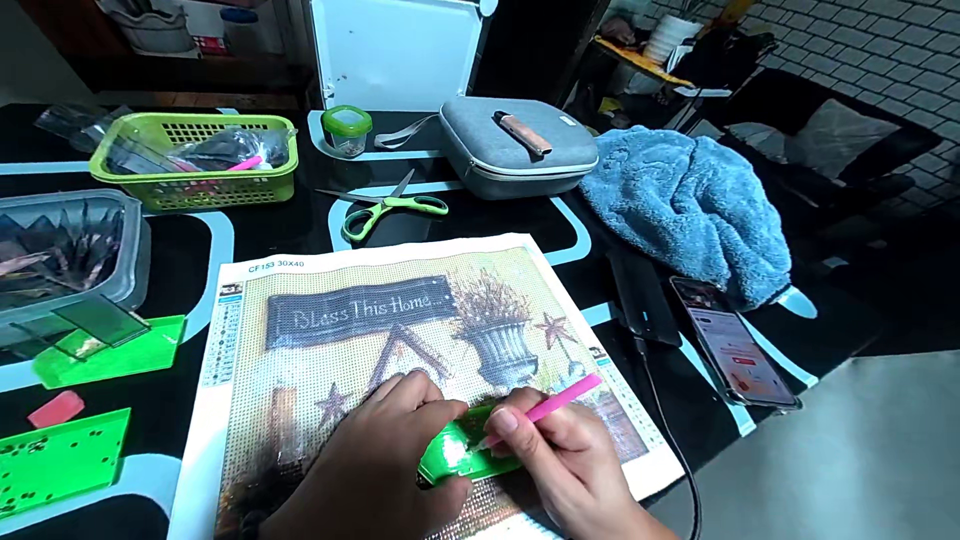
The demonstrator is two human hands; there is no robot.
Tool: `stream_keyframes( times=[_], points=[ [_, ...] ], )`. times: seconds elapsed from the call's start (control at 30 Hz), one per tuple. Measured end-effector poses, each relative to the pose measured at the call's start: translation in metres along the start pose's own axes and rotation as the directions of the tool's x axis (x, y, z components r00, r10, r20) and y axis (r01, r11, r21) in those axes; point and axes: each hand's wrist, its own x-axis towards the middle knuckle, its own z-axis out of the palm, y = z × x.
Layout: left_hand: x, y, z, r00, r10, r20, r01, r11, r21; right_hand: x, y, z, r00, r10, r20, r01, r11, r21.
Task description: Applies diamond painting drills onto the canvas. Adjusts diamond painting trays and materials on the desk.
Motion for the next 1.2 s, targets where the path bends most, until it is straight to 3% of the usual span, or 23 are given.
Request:
stream_keyframes(
  times=[0.1,0.23,0.33,0.53,0.93,1.13,1.2],
  points=[
    [0.0,0.0,-0.002,1.0,-0.016,0.025,0.016,1.0,-0.026,0.002,-0.003,-0.016,0.972,0.2,-0.124,-0.18,0.972,0.151],
    [0.004,0.006,-0.013,0.986,-0.075,0.148,0.089,0.992,-0.093,0.005,0.007,-0.052,0.874,0.378,-0.305,-0.349,0.925,0.15],
    [0.007,0.009,-0.02,0.972,-0.096,0.216,0.124,0.985,-0.121,0.002,0.015,-0.064,0.874,0.334,-0.354,-0.332,0.941,0.068],
    [0.009,0.012,-0.025,0.95,-0.133,0.281,0.174,0.977,-0.123,-0.004,0.018,-0.063,0.928,0.214,-0.304,-0.241,0.969,-0.053],
    [0.009,0.012,-0.026,0.949,-0.14,0.282,0.18,0.976,-0.123,-0.007,0.019,-0.06,0.968,0.097,-0.231,-0.146,0.968,-0.203],
    [0.009,0.012,-0.026,0.951,-0.133,0.281,0.174,0.977,-0.126,-0.009,0.019,-0.056,0.985,-0.047,-0.168,-0.031,0.903,-0.429],
    [0.009,0.012,-0.027,0.951,-0.131,0.28,0.172,0.977,-0.128,-0.009,0.019,-0.057,0.984,-0.018,-0.18,-0.056,0.913,-0.403]
  ],
)
